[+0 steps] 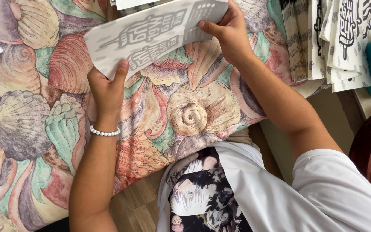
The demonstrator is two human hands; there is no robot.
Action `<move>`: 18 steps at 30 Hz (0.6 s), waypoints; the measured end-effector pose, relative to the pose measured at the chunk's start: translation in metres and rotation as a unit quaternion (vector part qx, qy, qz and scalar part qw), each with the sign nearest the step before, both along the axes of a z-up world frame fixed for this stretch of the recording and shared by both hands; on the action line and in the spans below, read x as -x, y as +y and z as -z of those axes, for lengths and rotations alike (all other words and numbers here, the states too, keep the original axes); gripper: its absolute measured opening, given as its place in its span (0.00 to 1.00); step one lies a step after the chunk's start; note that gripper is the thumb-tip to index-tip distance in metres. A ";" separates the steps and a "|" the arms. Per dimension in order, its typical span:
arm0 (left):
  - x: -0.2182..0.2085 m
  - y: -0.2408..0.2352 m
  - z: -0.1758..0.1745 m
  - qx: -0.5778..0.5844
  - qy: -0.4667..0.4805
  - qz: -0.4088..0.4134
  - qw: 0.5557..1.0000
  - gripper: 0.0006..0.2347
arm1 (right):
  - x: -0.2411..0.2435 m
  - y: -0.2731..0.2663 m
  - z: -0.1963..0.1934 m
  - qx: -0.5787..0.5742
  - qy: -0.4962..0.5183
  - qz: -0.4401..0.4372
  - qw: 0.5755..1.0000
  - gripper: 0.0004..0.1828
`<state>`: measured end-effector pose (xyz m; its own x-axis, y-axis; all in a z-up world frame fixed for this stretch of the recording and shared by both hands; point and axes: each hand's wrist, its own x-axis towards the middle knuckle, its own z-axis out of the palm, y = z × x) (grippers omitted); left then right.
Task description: Sorting and inspecting printed sticker sheets on a table
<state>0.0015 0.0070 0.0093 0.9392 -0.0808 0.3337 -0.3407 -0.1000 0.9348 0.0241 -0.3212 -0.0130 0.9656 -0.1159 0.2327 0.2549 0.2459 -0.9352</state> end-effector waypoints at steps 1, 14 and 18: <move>0.000 -0.001 0.000 0.000 0.000 0.000 1.000 0.12 | 0.002 0.002 -0.003 0.000 0.000 0.000 1.000 0.22; 0.006 -0.017 0.005 0.021 -0.025 -0.036 0.999 0.12 | 0.001 0.004 0.000 0.013 0.014 -0.006 1.000 0.20; 0.007 -0.016 0.001 0.002 -0.017 -0.048 0.999 0.12 | 0.003 0.002 -0.005 0.035 0.023 0.000 0.999 0.19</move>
